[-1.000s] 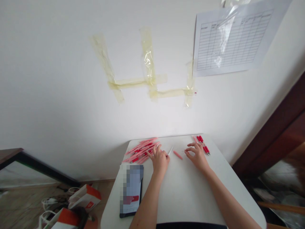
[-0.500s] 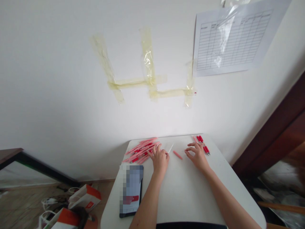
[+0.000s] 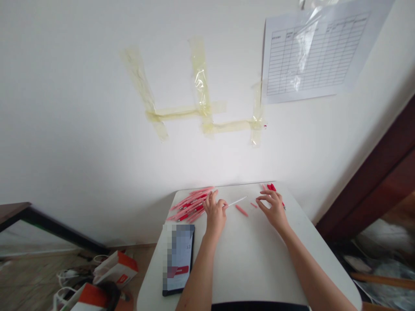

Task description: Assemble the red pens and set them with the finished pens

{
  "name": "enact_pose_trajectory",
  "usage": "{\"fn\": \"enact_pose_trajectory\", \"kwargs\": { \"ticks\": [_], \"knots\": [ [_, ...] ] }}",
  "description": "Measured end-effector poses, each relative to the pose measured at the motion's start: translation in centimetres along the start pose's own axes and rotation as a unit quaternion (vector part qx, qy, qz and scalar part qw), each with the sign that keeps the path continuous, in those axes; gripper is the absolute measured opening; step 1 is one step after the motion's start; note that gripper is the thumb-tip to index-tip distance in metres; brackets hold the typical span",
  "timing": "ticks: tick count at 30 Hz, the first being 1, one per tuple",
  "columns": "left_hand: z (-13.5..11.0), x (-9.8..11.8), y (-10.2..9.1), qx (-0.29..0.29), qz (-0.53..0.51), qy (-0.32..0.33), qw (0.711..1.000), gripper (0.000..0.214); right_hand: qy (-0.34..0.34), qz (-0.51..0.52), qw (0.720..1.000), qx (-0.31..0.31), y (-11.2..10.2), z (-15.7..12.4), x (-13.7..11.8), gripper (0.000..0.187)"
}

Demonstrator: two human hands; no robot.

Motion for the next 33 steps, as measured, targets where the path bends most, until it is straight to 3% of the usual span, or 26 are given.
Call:
{"fn": "enact_pose_trajectory", "kwargs": {
  "ticks": [21,33],
  "knots": [
    [-0.2,1.0,0.2,-0.027,0.007,0.031,0.999,0.012,-0.007,0.001,1.0,-0.022,0.4,-0.2,-0.4,0.026],
    [-0.5,1.2,0.5,-0.033,0.009,0.037,0.999,0.012,-0.059,-0.008,0.998,-0.035,1.1,-0.3,-0.8,0.023]
  ]
}}
Point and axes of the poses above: each hand's wrist, its own z-axis towards the middle knuckle, its own y-axis out of the palm, x = y × z, the point moved 9 cm from there along z, towards the middle knuckle, and after that the axes turned 6 degrees about x, right-handed, at the moved point
